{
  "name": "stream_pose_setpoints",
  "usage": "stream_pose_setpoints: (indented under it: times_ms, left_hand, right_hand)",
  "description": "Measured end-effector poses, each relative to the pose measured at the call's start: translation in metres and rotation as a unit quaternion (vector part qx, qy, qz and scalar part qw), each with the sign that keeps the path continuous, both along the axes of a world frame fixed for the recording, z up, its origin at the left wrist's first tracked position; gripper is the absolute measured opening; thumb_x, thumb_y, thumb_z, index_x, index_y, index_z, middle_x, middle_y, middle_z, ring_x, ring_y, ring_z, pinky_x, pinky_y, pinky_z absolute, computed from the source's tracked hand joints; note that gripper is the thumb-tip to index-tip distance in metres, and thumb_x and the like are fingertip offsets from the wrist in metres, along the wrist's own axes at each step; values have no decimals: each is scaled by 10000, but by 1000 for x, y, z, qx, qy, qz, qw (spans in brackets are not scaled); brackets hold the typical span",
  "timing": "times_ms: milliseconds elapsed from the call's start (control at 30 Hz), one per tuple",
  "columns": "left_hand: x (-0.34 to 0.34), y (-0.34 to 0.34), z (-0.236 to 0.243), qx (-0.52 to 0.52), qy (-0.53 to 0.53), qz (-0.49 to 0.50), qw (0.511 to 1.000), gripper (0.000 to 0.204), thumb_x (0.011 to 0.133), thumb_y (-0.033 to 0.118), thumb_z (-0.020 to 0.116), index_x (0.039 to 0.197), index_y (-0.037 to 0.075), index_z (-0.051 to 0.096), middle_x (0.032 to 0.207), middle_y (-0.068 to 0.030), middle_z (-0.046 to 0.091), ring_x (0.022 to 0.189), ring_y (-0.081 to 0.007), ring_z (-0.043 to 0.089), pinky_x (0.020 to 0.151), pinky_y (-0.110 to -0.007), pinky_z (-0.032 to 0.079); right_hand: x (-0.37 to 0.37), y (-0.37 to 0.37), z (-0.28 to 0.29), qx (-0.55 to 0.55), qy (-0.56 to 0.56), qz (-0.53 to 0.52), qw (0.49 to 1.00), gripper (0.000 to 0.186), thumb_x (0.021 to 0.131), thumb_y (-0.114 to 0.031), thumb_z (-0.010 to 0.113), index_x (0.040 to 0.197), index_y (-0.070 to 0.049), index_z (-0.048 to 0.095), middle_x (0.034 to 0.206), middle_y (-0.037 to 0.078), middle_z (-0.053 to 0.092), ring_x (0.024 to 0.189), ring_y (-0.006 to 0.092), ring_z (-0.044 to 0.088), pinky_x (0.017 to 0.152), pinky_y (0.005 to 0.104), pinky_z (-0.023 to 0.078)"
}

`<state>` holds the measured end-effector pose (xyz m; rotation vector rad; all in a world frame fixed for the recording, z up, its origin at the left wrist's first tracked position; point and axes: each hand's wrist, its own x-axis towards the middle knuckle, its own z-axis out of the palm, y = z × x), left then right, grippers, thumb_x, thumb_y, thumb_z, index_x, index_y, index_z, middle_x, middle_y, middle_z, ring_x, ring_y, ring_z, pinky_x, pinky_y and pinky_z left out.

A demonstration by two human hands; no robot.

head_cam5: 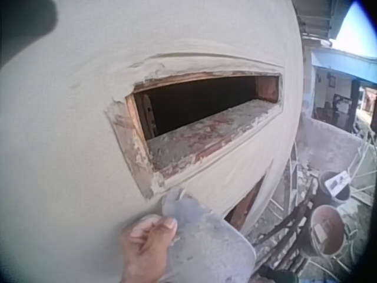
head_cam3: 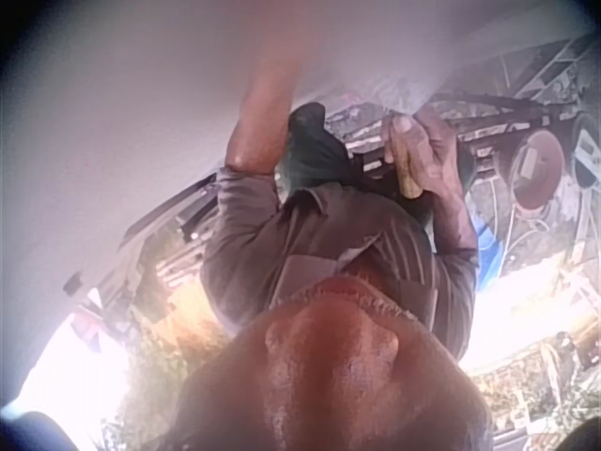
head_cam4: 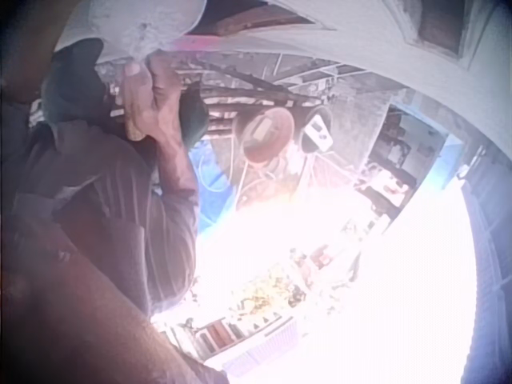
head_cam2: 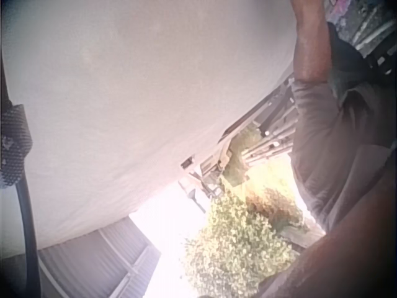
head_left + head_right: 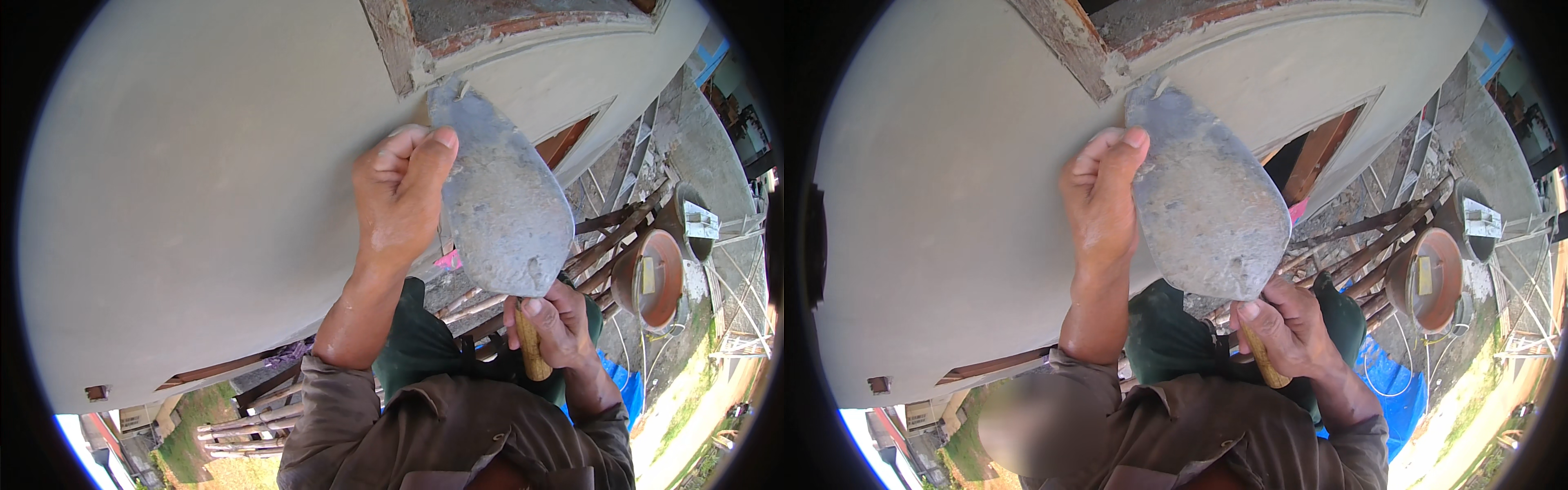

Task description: The person applies plaster to the exterior wall around a window opening using a trowel, then smooths the surface. They use a brush to apply a liquid to the window frame and a sanding block to smooth the plastered area.

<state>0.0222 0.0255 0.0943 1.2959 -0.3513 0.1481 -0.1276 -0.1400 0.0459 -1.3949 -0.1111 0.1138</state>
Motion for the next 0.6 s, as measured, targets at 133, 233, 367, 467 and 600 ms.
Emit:
stream_pose_setpoints:
  times_ms: [133,233,367,467,600]
  left_hand:
    - [-4,4,3,1,8,8,1000,273,949,100,611,690,28,567,649,82,467,603,-9,356,519,-219,266]
    - [-5,10,4,5,0,12,1000,266,947,97,611,694,26,570,655,79,472,608,-10,358,524,-219,266]
    - [-8,17,3,6,7,19,1000,256,944,94,612,701,22,574,662,72,480,616,-13,365,532,-217,268]
    - [-9,18,2,12,0,23,1000,251,942,92,613,705,20,573,663,72,479,619,-14,366,539,-218,273]
    - [-10,17,3,3,-5,34,999,248,938,91,615,703,24,569,662,76,474,621,-16,367,548,-218,274]
  right_hand:
    - [0,4,-1,23,0,17,1000,327,1044,-283,479,1018,28,576,823,74,594,586,122,595,529,265,489]
    - [0,8,0,39,4,26,999,311,1044,-274,479,1056,20,576,823,72,589,596,120,589,534,262,492]
    - [0,11,-1,34,-4,46,998,297,1044,-259,480,1093,18,575,831,71,591,617,118,594,543,259,494]
    - [2,12,-4,21,-17,47,999,297,1043,-256,483,1101,20,576,838,72,597,629,118,602,546,260,496]
    - [3,10,-5,17,-29,48,998,299,1040,-253,493,1105,26,580,832,75,606,613,127,615,538,264,497]
